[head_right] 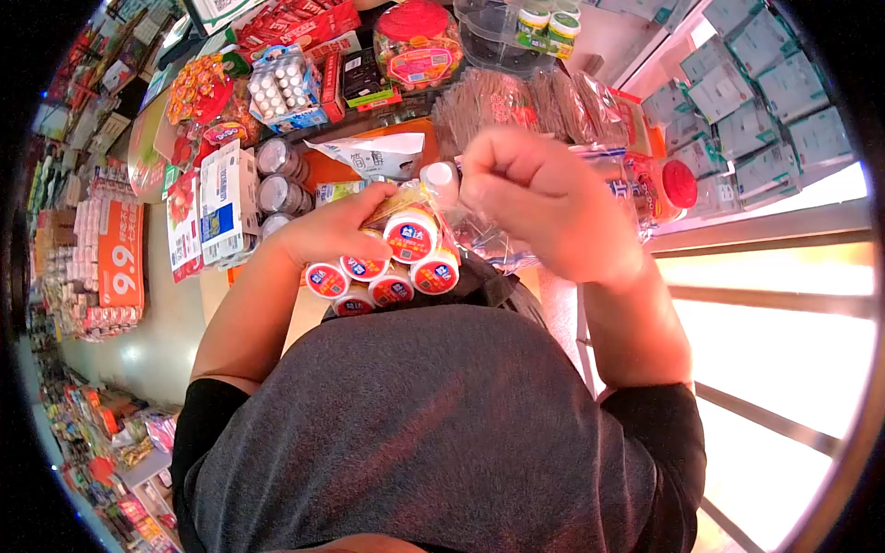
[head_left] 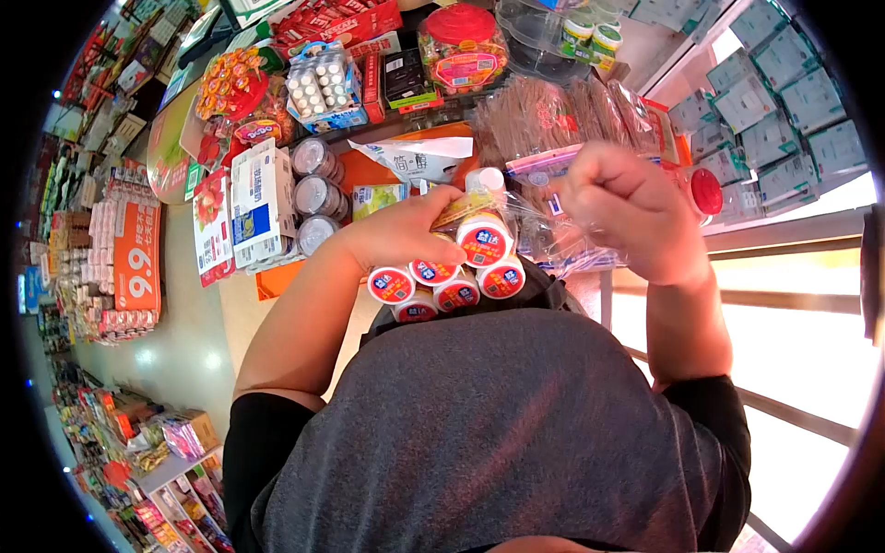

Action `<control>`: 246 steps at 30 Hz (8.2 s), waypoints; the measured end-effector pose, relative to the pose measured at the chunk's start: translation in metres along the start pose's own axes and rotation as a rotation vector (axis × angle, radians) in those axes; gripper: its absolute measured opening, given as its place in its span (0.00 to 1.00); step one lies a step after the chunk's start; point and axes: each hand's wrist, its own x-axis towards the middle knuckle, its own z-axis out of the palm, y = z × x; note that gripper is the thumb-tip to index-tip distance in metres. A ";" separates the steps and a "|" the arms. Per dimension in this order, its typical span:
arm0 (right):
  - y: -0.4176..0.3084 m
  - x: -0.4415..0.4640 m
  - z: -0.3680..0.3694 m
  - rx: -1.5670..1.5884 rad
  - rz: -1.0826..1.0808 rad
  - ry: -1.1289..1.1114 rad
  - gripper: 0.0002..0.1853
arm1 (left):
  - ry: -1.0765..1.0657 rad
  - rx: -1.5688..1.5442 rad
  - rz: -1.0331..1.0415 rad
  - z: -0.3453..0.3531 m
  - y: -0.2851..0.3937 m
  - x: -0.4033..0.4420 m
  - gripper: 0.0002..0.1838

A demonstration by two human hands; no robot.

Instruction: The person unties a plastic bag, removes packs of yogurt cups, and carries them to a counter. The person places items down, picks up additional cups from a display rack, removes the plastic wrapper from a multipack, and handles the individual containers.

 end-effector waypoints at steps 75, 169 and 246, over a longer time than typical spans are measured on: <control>0.060 -0.002 0.015 -0.819 -0.443 -0.386 0.34 | -0.286 -0.133 0.026 0.007 0.001 0.033 0.47; 0.204 0.039 0.007 0.519 0.572 0.054 0.12 | 0.115 0.313 -0.004 0.038 0.043 0.000 0.42; 0.172 0.096 -0.008 0.037 0.819 -0.885 0.34 | -0.405 -0.018 -0.070 -0.004 0.012 0.047 0.47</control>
